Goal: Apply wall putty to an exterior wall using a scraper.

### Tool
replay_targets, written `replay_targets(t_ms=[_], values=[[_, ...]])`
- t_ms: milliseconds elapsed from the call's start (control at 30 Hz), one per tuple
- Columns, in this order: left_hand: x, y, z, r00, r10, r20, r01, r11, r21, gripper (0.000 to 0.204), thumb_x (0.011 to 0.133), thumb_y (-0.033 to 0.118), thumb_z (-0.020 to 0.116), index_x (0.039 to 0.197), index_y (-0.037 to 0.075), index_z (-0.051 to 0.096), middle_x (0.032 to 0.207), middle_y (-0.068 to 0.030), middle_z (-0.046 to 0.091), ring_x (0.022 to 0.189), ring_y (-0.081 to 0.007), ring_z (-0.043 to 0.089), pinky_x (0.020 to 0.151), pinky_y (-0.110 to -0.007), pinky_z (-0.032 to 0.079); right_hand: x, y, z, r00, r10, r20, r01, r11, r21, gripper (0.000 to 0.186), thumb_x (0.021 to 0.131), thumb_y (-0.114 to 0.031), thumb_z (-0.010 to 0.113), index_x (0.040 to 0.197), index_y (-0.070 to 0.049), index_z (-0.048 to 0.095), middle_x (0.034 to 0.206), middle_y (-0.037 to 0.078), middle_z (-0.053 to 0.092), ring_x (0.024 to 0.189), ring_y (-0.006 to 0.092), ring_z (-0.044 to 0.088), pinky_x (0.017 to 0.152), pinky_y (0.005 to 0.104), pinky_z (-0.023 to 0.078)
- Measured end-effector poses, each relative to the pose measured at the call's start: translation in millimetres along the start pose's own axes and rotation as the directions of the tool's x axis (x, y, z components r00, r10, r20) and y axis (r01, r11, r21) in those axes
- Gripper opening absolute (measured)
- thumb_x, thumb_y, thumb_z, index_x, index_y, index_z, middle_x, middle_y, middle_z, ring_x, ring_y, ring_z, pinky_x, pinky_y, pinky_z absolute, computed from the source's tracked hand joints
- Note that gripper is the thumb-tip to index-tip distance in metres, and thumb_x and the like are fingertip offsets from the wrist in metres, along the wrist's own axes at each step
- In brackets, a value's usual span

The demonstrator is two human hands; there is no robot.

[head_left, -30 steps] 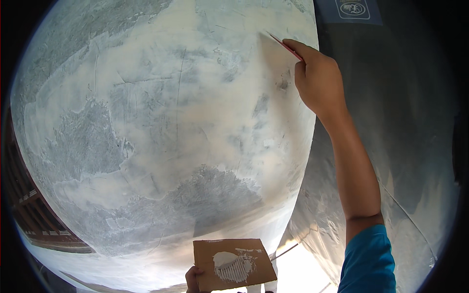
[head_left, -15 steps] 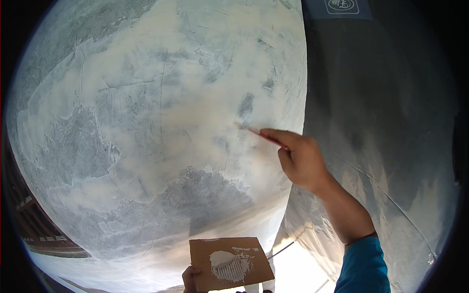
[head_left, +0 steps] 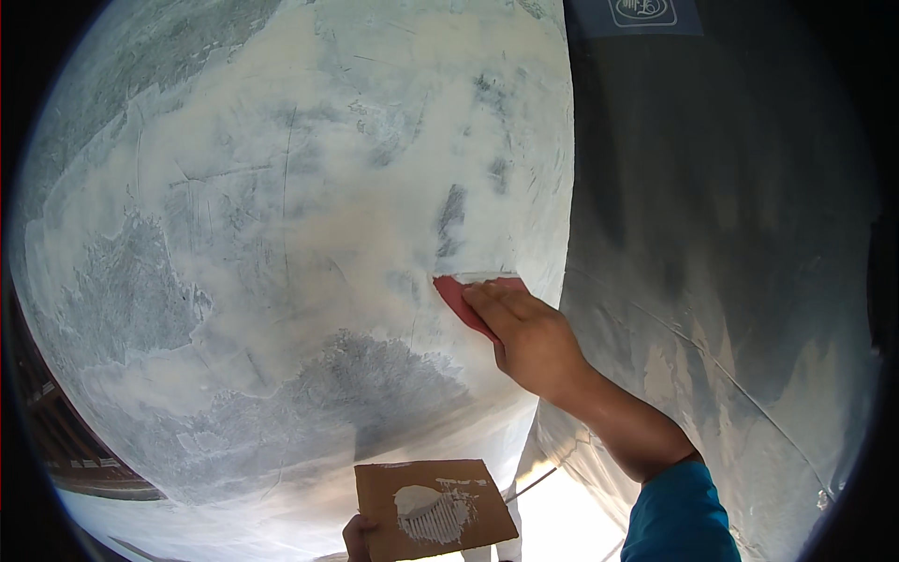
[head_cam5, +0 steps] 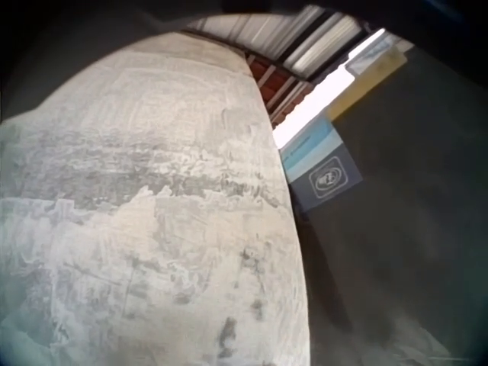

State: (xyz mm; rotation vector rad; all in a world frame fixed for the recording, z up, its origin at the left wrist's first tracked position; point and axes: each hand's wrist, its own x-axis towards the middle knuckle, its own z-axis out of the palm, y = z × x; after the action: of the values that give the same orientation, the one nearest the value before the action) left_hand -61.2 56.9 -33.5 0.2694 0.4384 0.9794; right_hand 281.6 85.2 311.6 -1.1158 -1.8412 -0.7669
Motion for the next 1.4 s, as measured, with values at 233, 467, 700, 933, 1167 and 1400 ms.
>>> replay_targets(t_ms=[233, 467, 700, 933, 1167, 1400], values=[[6.9, 0.0, -18.8, 0.999, 0.03, -0.032, -0.028, 0.997, 0.069, 0.062, 0.073, 0.024, 0.05, 0.128, -0.003, 0.056, 0.116, -0.0218, 0.065, 0.101, -0.0393, 0.064, 0.093, -0.05, 0.053, 110.6, 59.8, -96.6, 0.948, 0.194, -0.254, -0.195, 0.981, 0.022, 0.041, 0.084, 0.004, 0.049, 0.117, -0.007, 0.07, 0.097, 0.019, 0.072, 0.081, 0.028, 0.071, 0.075, 0.0359, 0.054], [19.0, -7.2, -41.9, 0.996, 0.046, -0.076, -0.035, 0.989, 0.141, 0.062, 0.072, 0.025, 0.05, 0.128, -0.003, 0.057, 0.115, -0.0216, 0.066, 0.102, -0.0392, 0.064, 0.096, -0.05, 0.051, 194.4, 123.0, -120.3, 0.904, 0.014, -0.428, -0.17, 0.928, -0.33, 0.037, 0.084, 0.0, 0.05, 0.113, -0.008, 0.071, 0.095, 0.019, 0.071, 0.082, 0.0368, 0.069, 0.076, 0.0416, 0.055], [10.4, -8.1, -11.9, 0.999, -0.005, 0.032, 0.007, 0.999, -0.036, 0.062, 0.073, 0.025, 0.05, 0.128, -0.003, 0.056, 0.117, -0.022, 0.065, 0.102, -0.0395, 0.064, 0.095, -0.05, 0.051, 33.6, 54.7, -50.7, 0.978, 0.156, 0.142, -0.167, 0.984, 0.066, 0.042, 0.081, 0.008, 0.052, 0.116, -0.006, 0.07, 0.107, 0.017, 0.071, 0.093, 0.0334, 0.07, 0.084, 0.0378, 0.055], [23.0, -10.0, 16.6, 0.996, -0.047, 0.078, 0.049, 0.999, -0.023, 0.062, 0.073, 0.024, 0.05, 0.128, -0.004, 0.056, 0.117, -0.0222, 0.065, 0.102, -0.0391, 0.064, 0.094, -0.049, 0.052, 152.5, 111.5, -132.1, 0.938, 0.066, -0.341, -0.125, 0.98, -0.154, 0.035, 0.087, -0.002, 0.049, 0.114, -0.006, 0.071, 0.094, 0.02, 0.071, 0.082, 0.0357, 0.069, 0.077, 0.0407, 0.055], [18.4, -18.3, 31.4, 0.999, -0.008, 0.049, 0.008, 1.0, -0.011, 0.062, 0.074, 0.024, 0.049, 0.129, -0.004, 0.055, 0.116, -0.0223, 0.065, 0.101, -0.0385, 0.065, 0.093, -0.049, 0.053, 117.6, 93.4, -89.7, 0.961, 0.222, -0.164, -0.226, 0.974, -0.009, 0.036, 0.086, 0.001, 0.052, 0.116, -0.008, 0.07, 0.104, 0.018, 0.071, 0.093, 0.0353, 0.069, 0.082, 0.0382, 0.054], [16.3, -35.8, 114.6, 0.997, -0.064, 0.04, 0.062, 0.996, 0.066, 0.063, 0.074, 0.023, 0.048, 0.129, -0.005, 0.053, 0.115, -0.0226, 0.064, 0.099, -0.0373, 0.066, 0.091, -0.048, 0.054, -89.6, 40.4, 15.9, 0.984, 0.14, 0.109, -0.143, 0.989, 0.027, 0.05, 0.075, 0.009, 0.063, 0.123, -0.007, 0.064, 0.115, 0.011, 0.069, 0.105, 0.0302, 0.067, 0.089, 0.0377, 0.056]])
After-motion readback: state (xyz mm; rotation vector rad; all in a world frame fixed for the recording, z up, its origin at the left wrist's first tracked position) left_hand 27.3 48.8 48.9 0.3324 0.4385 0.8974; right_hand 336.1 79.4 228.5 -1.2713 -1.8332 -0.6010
